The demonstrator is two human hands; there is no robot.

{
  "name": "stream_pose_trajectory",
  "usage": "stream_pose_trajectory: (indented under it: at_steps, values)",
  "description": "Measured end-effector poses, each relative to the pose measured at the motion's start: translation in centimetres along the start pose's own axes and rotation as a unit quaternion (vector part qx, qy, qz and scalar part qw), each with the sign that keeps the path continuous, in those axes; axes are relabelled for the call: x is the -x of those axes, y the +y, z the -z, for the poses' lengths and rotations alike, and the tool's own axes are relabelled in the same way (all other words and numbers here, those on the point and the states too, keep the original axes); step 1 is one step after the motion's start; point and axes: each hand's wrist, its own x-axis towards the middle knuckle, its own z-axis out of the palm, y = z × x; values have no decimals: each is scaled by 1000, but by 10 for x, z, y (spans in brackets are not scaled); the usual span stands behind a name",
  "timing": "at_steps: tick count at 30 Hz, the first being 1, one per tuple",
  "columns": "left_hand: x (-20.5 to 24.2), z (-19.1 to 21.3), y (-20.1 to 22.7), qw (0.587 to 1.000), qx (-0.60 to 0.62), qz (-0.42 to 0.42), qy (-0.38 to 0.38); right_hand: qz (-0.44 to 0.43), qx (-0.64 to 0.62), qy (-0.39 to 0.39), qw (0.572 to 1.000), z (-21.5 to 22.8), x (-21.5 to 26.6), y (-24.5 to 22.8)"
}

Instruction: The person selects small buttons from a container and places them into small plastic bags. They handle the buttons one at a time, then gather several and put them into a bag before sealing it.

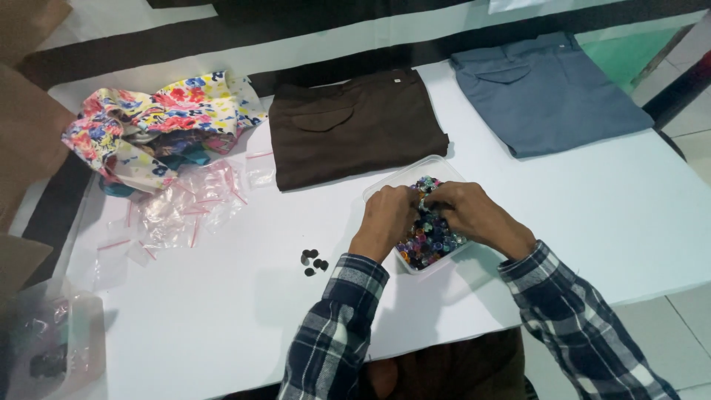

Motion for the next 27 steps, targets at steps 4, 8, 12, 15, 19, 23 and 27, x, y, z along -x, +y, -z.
stream_pose_trajectory:
  at_steps: [4,8,12,15,19,23,27]
  values:
    - [5,24,4,998,55,-18,3,5,-38,11,999,5,1,0]
    - [2,30,2,997,80,-13,-3,-12,-73,6,997,16,7,-13]
    - [5,39,2,995,103,-10,-16,-28,-92,11,995,14,6,-6]
    - [6,40,-3,996,84,-36,2,-17,-68,-8,998,19,12,-17]
    - [11,34,4,998,55,-22,0,-19,-62,-18,998,8,10,-21]
    - [7,16,-3,999,-17,-15,-29,-11,-35,-26,999,7,8,-18]
    - [-6,-3,-11,997,-72,-2,-9,-19,-6,-13,1000,16,12,-21]
